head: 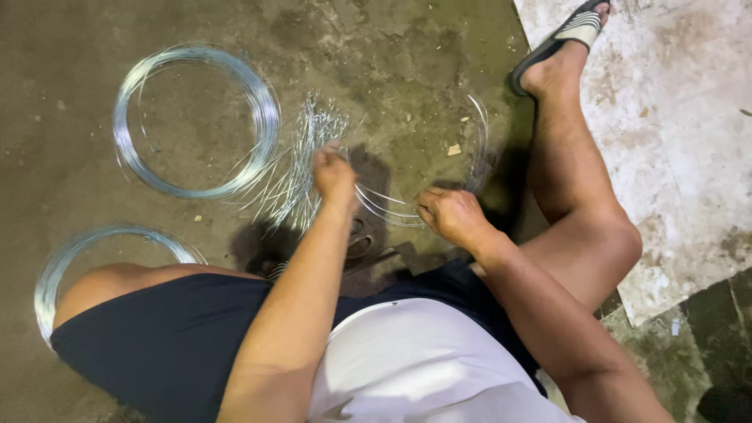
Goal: The person sits on the floor and repeatedly bends thin metal wire into loops using a small wooden block as a guide. The person places each finished loop into a growing pile on the floor.
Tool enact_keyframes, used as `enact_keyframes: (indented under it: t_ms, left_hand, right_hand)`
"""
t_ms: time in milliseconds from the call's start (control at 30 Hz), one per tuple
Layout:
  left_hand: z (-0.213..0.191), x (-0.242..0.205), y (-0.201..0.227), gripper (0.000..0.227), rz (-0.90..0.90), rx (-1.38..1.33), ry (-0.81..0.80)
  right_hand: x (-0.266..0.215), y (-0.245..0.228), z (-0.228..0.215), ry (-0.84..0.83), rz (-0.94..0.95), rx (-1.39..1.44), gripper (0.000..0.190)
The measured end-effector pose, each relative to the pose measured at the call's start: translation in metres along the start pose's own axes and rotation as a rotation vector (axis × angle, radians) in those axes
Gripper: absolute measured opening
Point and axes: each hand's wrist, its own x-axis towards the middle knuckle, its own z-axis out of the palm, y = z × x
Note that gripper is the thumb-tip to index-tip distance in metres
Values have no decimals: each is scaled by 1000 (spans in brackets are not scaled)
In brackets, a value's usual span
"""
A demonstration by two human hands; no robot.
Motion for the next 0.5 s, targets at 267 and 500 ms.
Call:
enact_keyframes:
  t_ms: [267, 500]
  left_hand:
    - [-29, 25, 82, 29, 26, -231, 152]
    - [-2, -11, 67, 27, 323, 119, -44]
  right_hand:
    - [-15, 4, -43, 231, 218, -276, 19]
    - [-2, 2, -49, 719, 431, 414, 20]
